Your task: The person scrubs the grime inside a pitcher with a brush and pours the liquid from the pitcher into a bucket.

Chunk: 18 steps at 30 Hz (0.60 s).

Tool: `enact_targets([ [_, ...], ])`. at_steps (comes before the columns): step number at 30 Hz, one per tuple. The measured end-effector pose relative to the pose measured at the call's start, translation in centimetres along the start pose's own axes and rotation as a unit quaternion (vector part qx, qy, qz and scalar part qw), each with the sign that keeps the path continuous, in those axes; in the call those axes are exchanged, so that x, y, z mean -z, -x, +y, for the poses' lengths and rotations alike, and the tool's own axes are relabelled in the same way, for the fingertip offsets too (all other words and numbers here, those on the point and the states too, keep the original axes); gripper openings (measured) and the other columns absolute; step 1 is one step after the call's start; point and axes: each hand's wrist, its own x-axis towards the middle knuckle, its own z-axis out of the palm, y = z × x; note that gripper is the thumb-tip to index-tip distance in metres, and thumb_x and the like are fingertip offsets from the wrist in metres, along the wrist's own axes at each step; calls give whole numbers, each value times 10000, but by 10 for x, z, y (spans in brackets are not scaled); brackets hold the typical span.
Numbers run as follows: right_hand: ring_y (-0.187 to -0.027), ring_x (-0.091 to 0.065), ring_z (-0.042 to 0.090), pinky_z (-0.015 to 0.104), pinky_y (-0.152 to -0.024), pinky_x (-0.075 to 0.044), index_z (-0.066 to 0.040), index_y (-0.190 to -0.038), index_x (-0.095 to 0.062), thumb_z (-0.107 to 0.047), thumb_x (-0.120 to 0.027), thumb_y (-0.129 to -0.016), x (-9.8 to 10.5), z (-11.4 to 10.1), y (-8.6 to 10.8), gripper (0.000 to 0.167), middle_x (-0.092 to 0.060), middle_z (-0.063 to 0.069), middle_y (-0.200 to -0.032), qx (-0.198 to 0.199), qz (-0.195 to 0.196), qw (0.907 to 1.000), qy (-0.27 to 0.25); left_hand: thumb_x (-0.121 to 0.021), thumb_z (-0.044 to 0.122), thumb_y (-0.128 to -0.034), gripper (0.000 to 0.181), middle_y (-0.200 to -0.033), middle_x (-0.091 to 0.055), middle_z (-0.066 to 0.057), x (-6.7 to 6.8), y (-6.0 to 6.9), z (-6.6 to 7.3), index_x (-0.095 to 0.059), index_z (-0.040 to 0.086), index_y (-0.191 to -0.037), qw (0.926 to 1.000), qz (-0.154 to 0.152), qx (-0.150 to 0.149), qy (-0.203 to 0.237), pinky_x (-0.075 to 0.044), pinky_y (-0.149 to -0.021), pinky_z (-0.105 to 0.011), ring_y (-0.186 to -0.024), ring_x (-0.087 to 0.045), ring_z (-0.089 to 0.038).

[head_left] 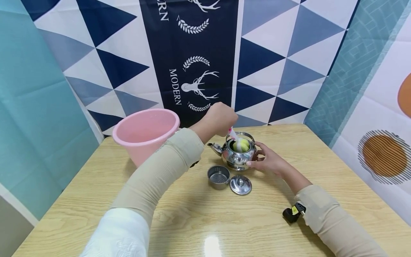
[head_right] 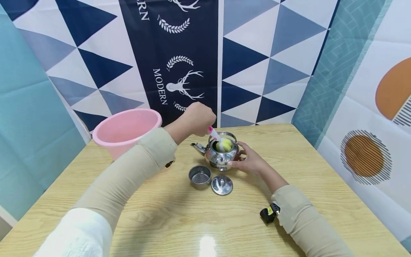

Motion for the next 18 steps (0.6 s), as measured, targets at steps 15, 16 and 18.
enact_targets([
  [15, -1293, -391, 502, 544, -1043, -357, -82, -1559, -34, -263, -773, -852, 0, 0, 0, 1039, -346, 349, -1428, -29, 51, 9999, 141, -652, 246, -855, 27, -807, -606, 95, 14, 14, 8, -671, 235, -870, 9995, -172, -272, 38, -487, -668, -290, -725, -529, -101],
  [16, -1294, -389, 504, 543, -1041, -360, -77, -1558, -28, -262, -769, -856, 0, 0, 0, 1037, -345, 351, -1426, -13, 37, 9999, 153, -647, 240, -861, 36, -809, -609, 94, 15, 15, 9, -676, 235, -881, 9994, -174, -288, -7, -490, -665, -290, -722, -527, -101],
  [18, -1297, -385, 505, 536, -1036, -368, -72, -1557, -24, -255, -765, -860, 0, 0, 0, 1033, -342, 353, -1428, 1, 24, 9999, 140, -636, 230, -874, 60, -816, -613, 92, 17, 17, 10, -687, 235, -904, 9993, -158, -317, -85, -491, -656, -292, -721, -523, -102],
])
